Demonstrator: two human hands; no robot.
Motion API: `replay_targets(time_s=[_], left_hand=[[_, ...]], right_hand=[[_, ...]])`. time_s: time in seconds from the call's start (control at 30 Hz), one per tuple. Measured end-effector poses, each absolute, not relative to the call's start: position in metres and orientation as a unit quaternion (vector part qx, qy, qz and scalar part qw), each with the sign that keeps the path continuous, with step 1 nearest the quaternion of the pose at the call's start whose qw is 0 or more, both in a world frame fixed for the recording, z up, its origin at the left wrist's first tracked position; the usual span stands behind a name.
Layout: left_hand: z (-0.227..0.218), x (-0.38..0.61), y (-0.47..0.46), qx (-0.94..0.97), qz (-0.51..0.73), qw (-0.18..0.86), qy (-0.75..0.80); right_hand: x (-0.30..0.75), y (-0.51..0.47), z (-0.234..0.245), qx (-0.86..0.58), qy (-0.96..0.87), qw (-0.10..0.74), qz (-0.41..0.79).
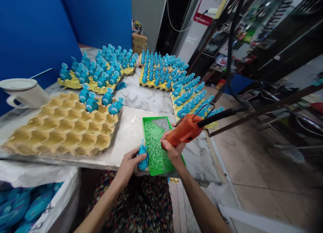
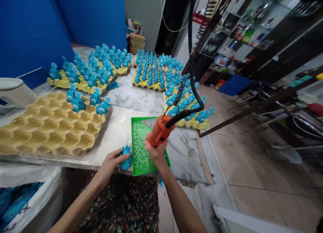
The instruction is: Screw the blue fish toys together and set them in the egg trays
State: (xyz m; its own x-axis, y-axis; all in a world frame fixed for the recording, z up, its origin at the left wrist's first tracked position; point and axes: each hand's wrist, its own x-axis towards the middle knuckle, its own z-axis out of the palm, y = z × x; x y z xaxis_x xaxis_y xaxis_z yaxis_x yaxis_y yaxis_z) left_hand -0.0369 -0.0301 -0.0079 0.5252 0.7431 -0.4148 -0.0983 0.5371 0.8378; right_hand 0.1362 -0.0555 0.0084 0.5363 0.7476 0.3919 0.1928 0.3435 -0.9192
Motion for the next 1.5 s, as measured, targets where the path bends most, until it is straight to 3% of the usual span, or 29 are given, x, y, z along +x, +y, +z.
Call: replay_targets(time_s=[0.27, 0.43, 0.77, 1.2, 1.5], left_hand=[[-0.008, -0.036, -0.032, 0.376, 0.270, 0.790, 0.401], [-0.010, -0.032, -0.034, 0.363, 0.282, 0.789, 0.408], [-0.011, -0.032, -0.033, 0.396, 0.297, 0.767, 0.408], [-0.007, -0.033, -0.031, 0.409, 0.275, 0.755, 0.432], [-0.009, -0.041, -0.021, 0.397, 0.251, 0.790, 0.394]], right_hand=[[0.132, -0.054, 0.027, -0.535, -0.418, 0.716, 0.159], [0.109, -0.051, 0.052, -0.458, -0.417, 0.763, 0.186], [0.080, -0.040, 0.052, -0.364, -0.485, 0.747, 0.273], [0.071, -0.034, 0.037, -0.441, -0.481, 0.704, 0.281], [0.075, -0.031, 0.045, -0.412, -0.509, 0.675, 0.340]])
